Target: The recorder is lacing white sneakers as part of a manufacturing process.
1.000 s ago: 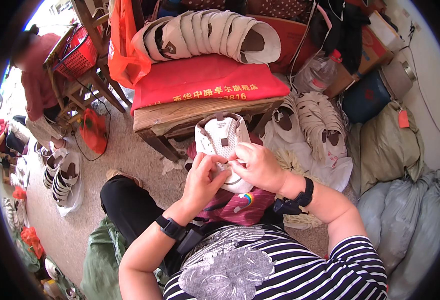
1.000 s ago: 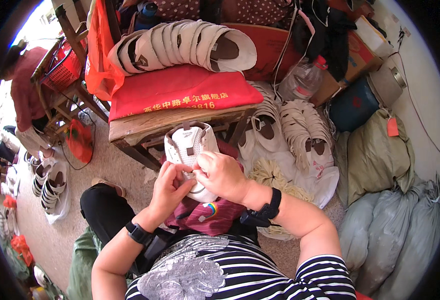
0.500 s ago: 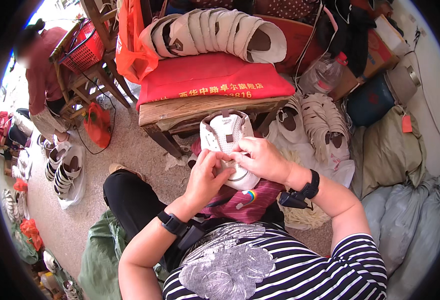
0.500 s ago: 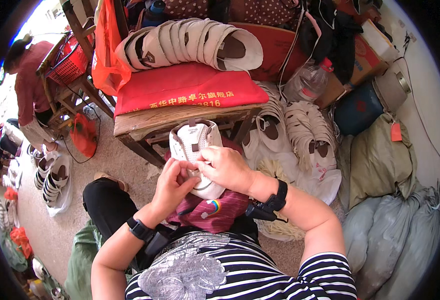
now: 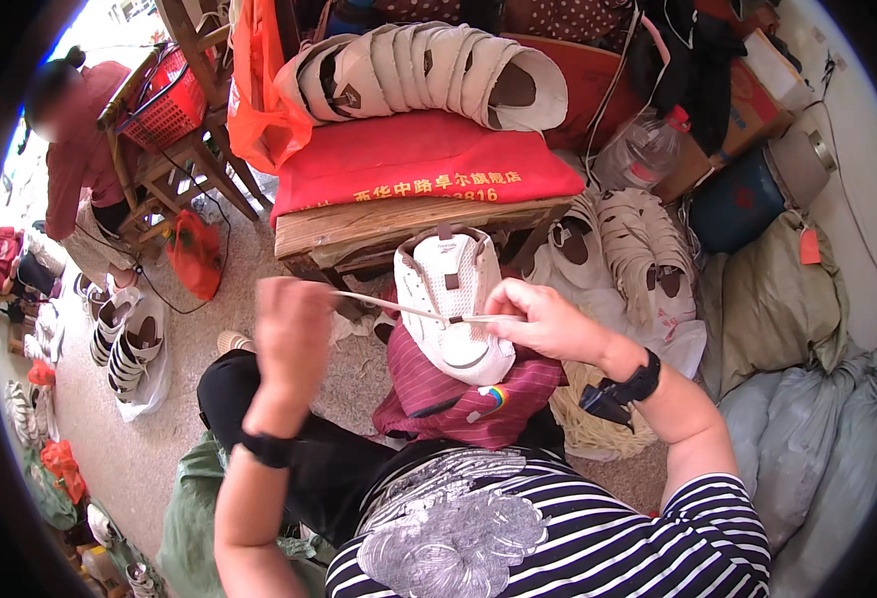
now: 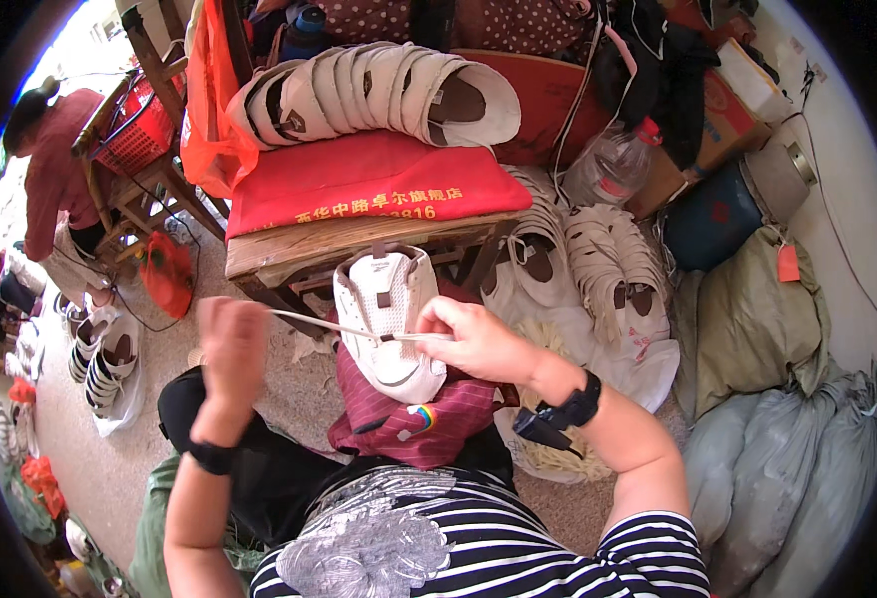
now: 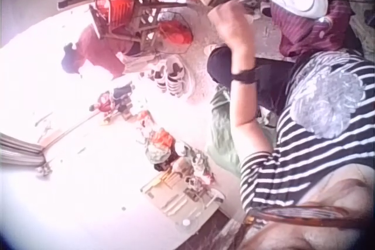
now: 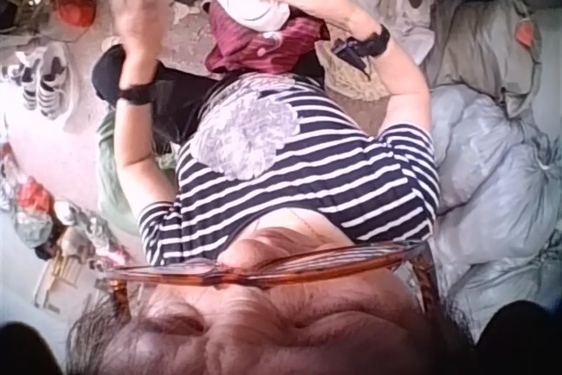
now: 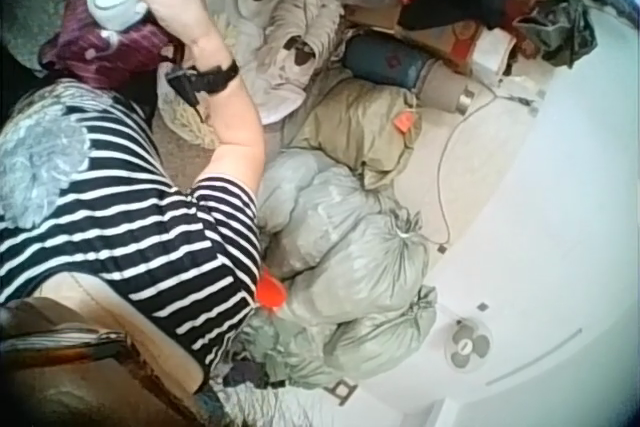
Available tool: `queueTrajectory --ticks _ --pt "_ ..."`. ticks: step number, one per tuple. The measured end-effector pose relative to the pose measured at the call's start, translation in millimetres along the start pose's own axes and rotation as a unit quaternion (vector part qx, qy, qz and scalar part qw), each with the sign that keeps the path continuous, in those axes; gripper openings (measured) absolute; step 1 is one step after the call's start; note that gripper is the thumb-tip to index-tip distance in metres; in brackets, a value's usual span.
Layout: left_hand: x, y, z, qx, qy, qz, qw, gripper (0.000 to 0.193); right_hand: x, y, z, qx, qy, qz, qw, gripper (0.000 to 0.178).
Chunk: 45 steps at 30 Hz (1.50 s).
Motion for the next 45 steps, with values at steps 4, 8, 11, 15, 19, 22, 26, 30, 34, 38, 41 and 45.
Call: queueTrajectory --ticks 4,8,11,15,19,22,26,30,34,38,41,45 --pt "-139.9 33.6 -90.9 0.121 -0.069 -0.16 0.977 0.007 36.5 17.8 -14.5 -0.028 -0.039 0.066 0.997 0.018" --pt "-330.9 147.7 -174.3 0.271 0.058 -0.411 0.868 0.017 61.2 33.6 -39.7 -0.019 0.018 0.093 0.995 0.019" --pt "-442.2 257.5 -230.5 0.444 0.263 -0.517 0.683 0.019 108.5 35.1 -56.9 -0.025 0.017 0.098 0.995 0.021" --pt "-461.9 273.2 -189.3 0.466 0.505 -0.515 0.513 0.016 172.6 51.8 -102.6 0.024 0.353 0.122 0.927 0.019" --pt "-381.6 206.5 -91.9 0.305 0.477 -0.55 0.614 0.012 297.7 134.2 -135.2 0.171 -0.077 0.516 0.836 0.024" --pt "-242.7 112.4 -36.3 0.159 0.537 -0.476 0.678 0.019 359.3 161.5 -144.7 0.315 -0.525 0.306 0.729 0.028" --pt "-88.9 71.9 22.7 -0.065 0.456 -0.494 0.738 0.035 447.1 216.7 -175.2 0.517 -0.638 0.234 0.52 0.022" --pt "-26.4 66.7 91.3 -0.124 0.575 -0.428 0.686 0.033 503.9 368.9 -254.8 0.563 -0.543 0.279 0.557 0.016" --pt "1.6 64.4 112.9 -0.085 0.595 -0.376 0.705 0.016 474.3 327.8 -212.9 0.504 -0.426 0.356 0.661 0.01" --pt "13.7 71.2 114.7 -0.096 0.56 -0.401 0.719 0.01 372.0 213.5 -157.7 0.375 -0.456 0.34 0.732 0.008" --pt "17.4 76.3 122.8 -0.163 0.504 -0.355 0.77 0.012 206.2 108.3 -119.9 0.294 -0.377 0.227 0.849 0.039" --pt "27.7 76.3 121.6 -0.226 0.442 -0.393 0.774 0.015 59.4 36.1 -68.0 0.225 -0.359 0.076 0.903 0.04"
Point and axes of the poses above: each hand's wrist, its own y-axis away from the middle knuckle, its own z-axis out of the palm, x = y × z, the point moved 10 cm from there along -y, towards the middle knuckle, and after that the axes turned 2 degrees about z, right-handed, at the moved point
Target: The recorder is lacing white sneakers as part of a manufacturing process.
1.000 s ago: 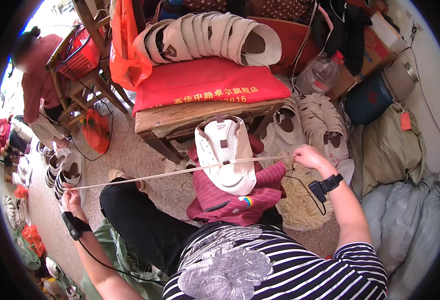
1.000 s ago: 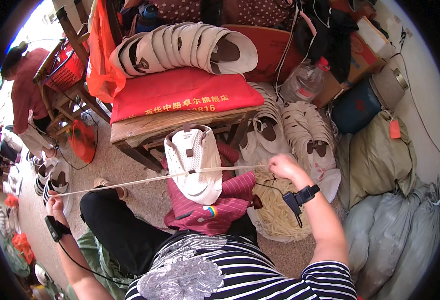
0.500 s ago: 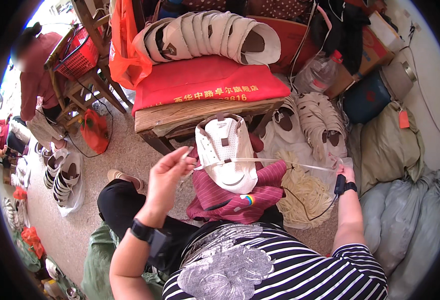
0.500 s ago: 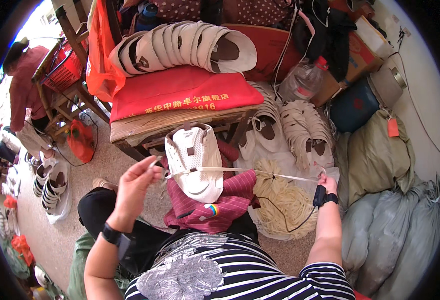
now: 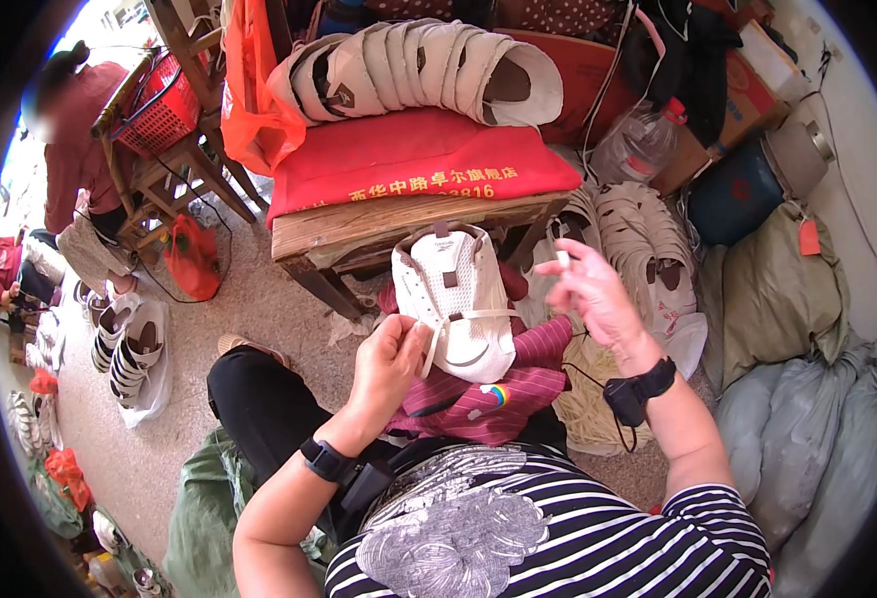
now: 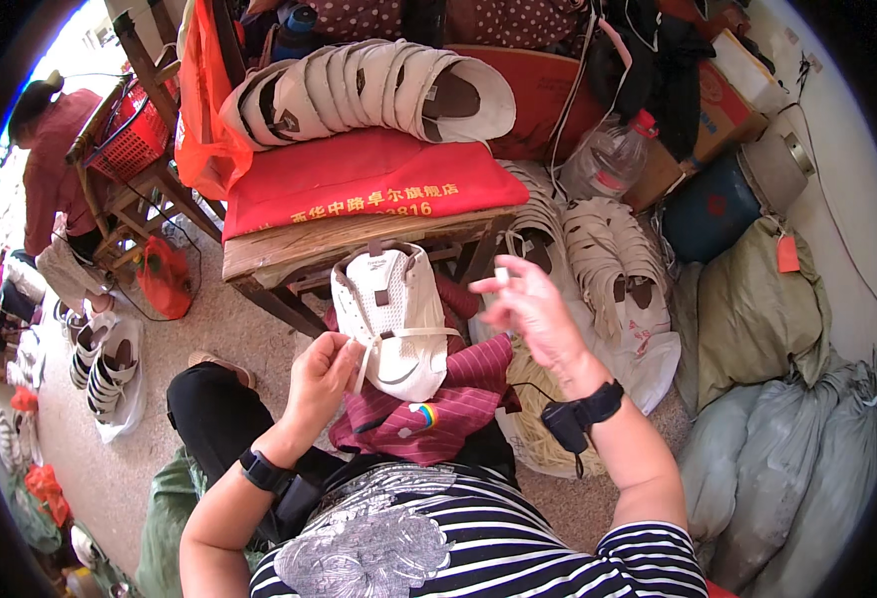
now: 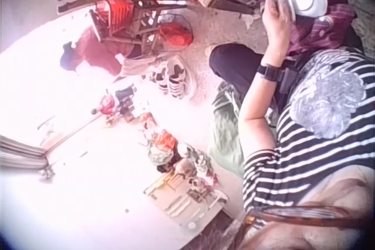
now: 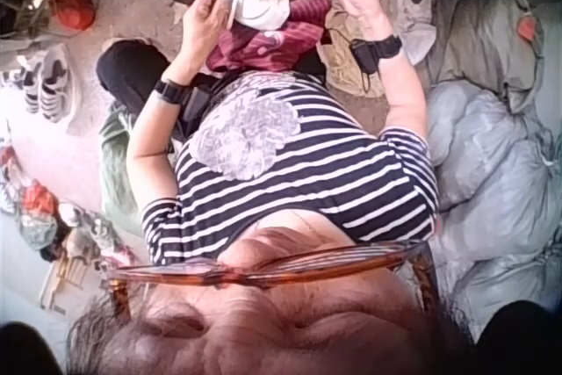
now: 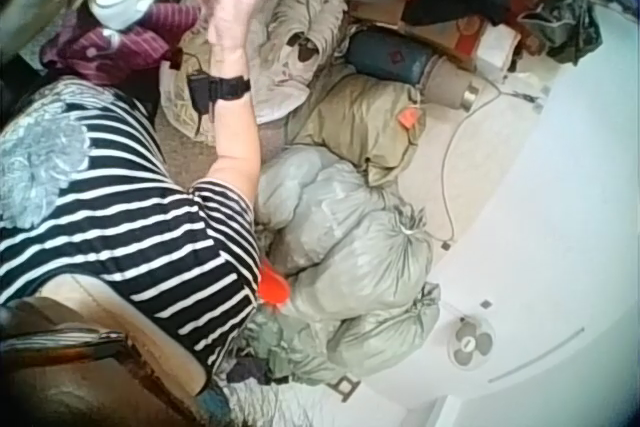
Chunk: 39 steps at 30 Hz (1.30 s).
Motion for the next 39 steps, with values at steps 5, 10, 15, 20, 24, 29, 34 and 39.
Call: queueTrajectory --ticks 5,10,15,20,24,29,34,39 --pt "-7.8 1.8 -1.9 0.019 -0.08 0.054 0.995 0.021 37.6 5.0 70.6 -0.174 0.134 0.087 0.972 0.019" --pt "3.2 -1.8 4.0 -0.008 -0.084 0.019 0.996 0.024 44.0 11.3 75.7 -0.208 0.223 0.069 0.95 0.02" --pt "-12.3 -11.7 11.9 -0.052 0.044 -0.062 0.996 0.028 13.1 15.4 84.2 -0.186 0.283 -0.06 0.939 0.021" --pt "8.5 -18.9 7.0 -0.003 -0.154 0.032 0.988 0.023 6.2 14.3 91.5 -0.189 0.256 -0.064 0.946 0.017" --pt "57.2 -15.1 21.1 -0.051 -0.418 0.154 0.894 0.01 9.0 9.8 85.9 -0.177 0.29 -0.078 0.937 0.018" --pt "112.9 -11.1 18.3 -0.06 -0.422 0.351 0.834 0.031 29.8 10.9 87.1 -0.186 0.293 0.011 0.938 0.02" --pt "87.7 -30.6 27.9 -0.242 -0.447 0.24 0.827 0.03 33.4 20.9 93.2 -0.188 0.388 -0.022 0.902 0.019" --pt "88.4 -28.0 36.2 -0.249 -0.477 0.275 0.797 0.029 -9.3 24.0 99.2 -0.157 0.357 -0.214 0.896 0.021"
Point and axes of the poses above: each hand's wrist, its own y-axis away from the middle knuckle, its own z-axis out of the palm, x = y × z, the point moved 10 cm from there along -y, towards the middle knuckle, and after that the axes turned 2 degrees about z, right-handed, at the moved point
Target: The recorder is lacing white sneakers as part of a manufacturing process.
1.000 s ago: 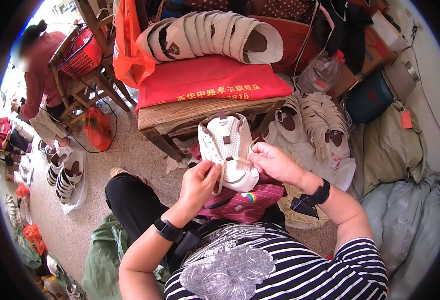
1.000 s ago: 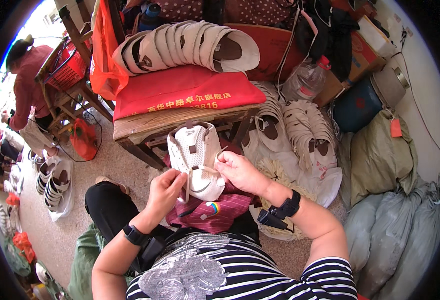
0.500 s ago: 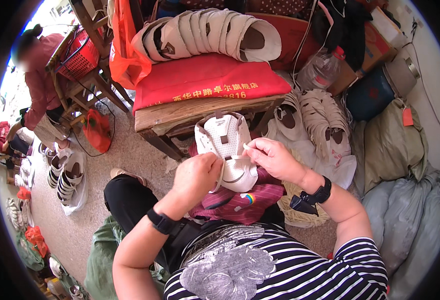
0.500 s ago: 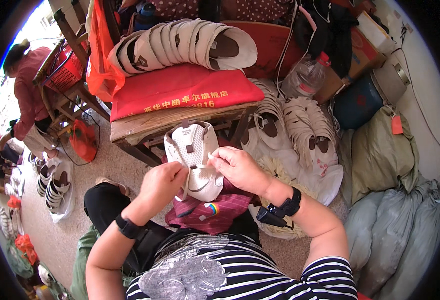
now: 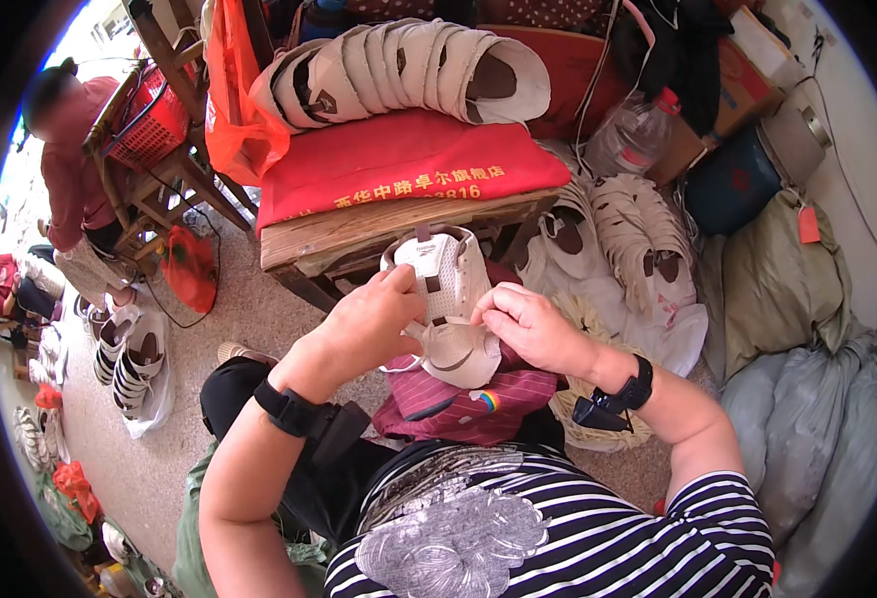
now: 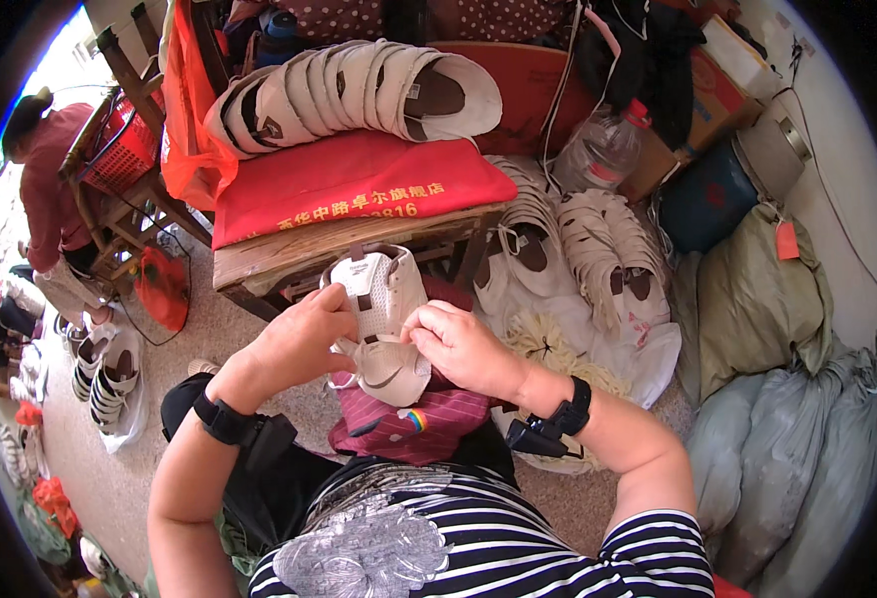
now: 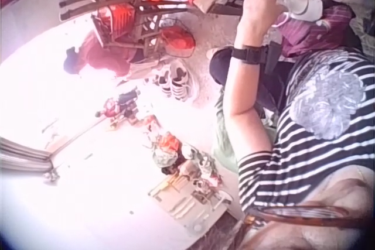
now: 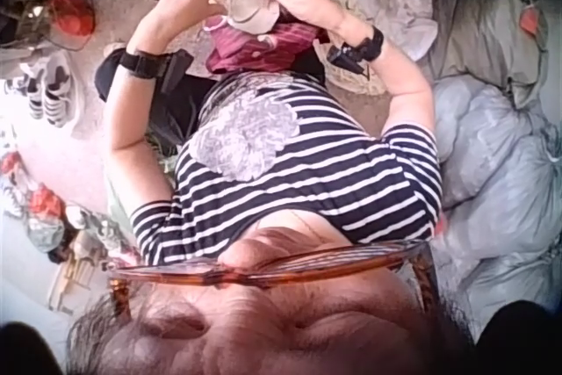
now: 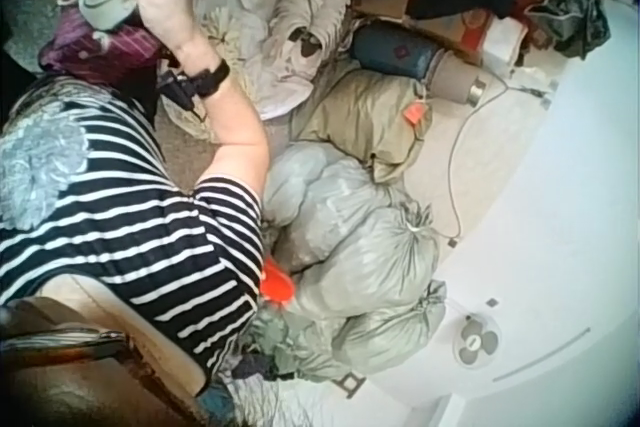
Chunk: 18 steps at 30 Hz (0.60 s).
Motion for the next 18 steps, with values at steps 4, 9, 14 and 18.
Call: queueTrajectory --ticks 4,9,14,18 --pt "-2.5 2.3 2.9 0.045 -0.009 0.005 0.999 0.026 23.0 2.1 16.0 -0.074 -0.029 0.107 0.991 0.022" --pt "-5.2 12.2 -5.6 0.132 0.056 -0.008 0.99 0.02 45.3 0.8 25.3 -0.087 -0.098 0.16 0.978 0.028" --pt "-6.8 7.8 -5.5 0.151 0.045 0.021 0.987 0.014 58.0 -6.0 31.0 -0.103 -0.141 0.185 0.967 0.028" --pt "-21.2 7.0 3.4 0.194 0.125 -0.109 0.967 0.012 30.0 -23.1 15.4 -0.091 0.096 0.13 0.983 0.024"
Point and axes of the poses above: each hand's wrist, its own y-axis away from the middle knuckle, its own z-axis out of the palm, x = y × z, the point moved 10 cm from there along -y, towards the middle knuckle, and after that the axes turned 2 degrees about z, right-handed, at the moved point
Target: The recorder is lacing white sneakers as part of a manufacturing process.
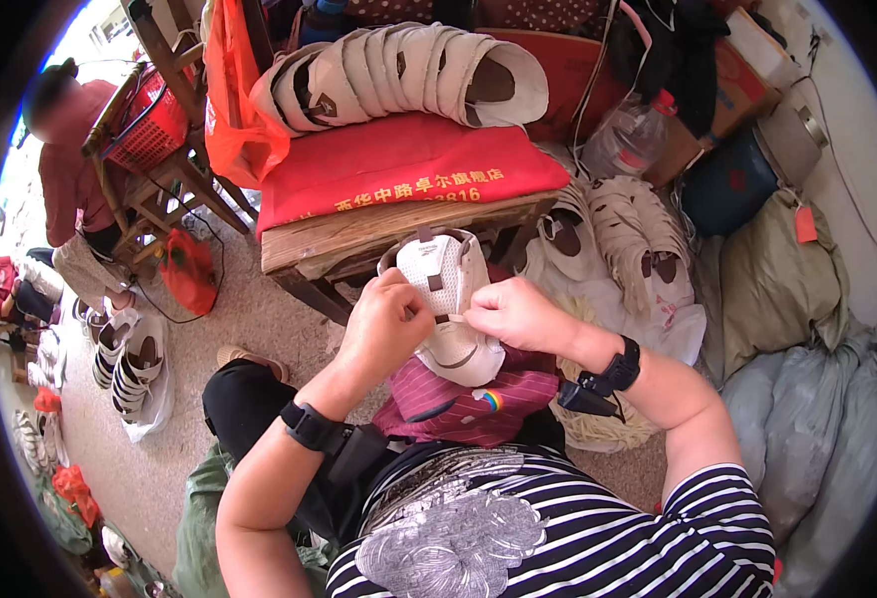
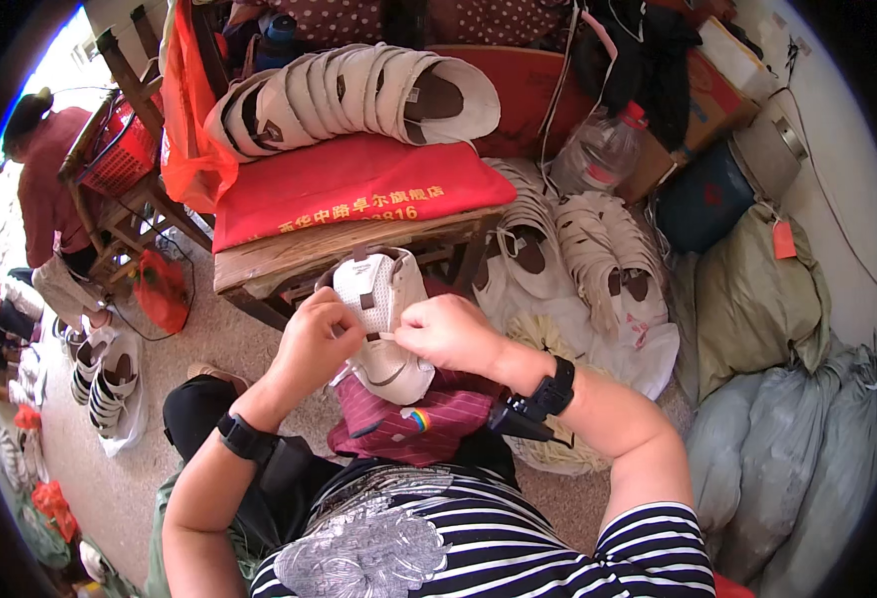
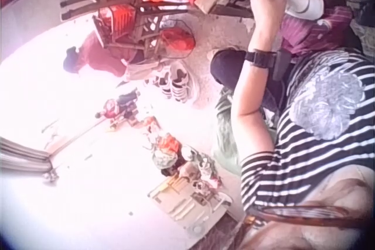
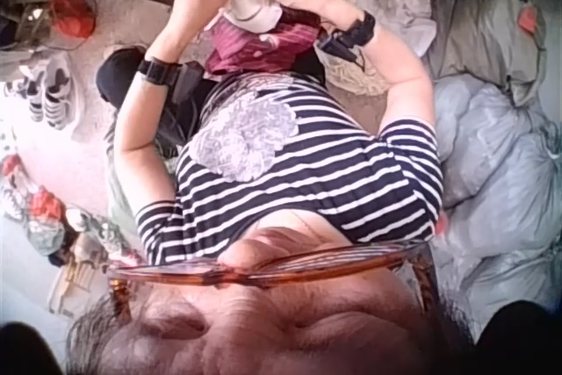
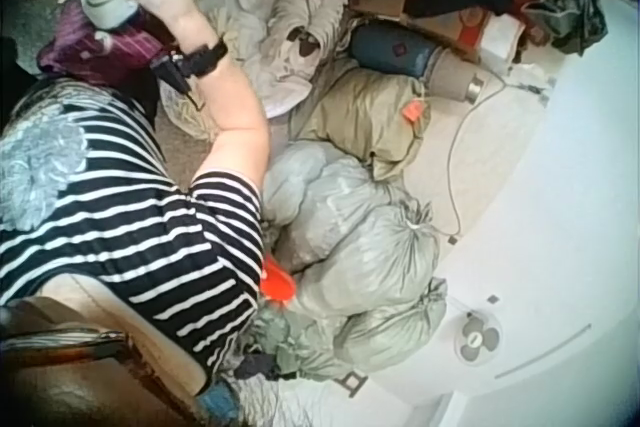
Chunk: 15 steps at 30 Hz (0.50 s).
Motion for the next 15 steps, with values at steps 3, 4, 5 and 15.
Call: queueTrajectory --ticks 3,4,5,15 --pt "2.4 0.2 -8.8 0.088 0.059 -0.032 0.994 0.014 -49.5 8.1 -10.7 0.116 0.186 -0.154 0.963 0.015" --pt "11.6 -0.8 -15.8 0.102 0.098 -0.039 0.989 0.013 -45.1 3.9 -1.4 0.035 0.24 -0.092 0.966 0.011" --pt "21.9 -1.4 -23.8 0.117 0.137 -0.046 0.983 0.013 -47.4 5.2 -5.8 0.036 0.24 -0.093 0.966 0.011" --pt "12.2 -0.7 -17.1 0.131 0.219 -0.053 0.965 0.007 -68.9 -7.6 -8.9 -0.136 0.326 -0.245 0.903 0.037"
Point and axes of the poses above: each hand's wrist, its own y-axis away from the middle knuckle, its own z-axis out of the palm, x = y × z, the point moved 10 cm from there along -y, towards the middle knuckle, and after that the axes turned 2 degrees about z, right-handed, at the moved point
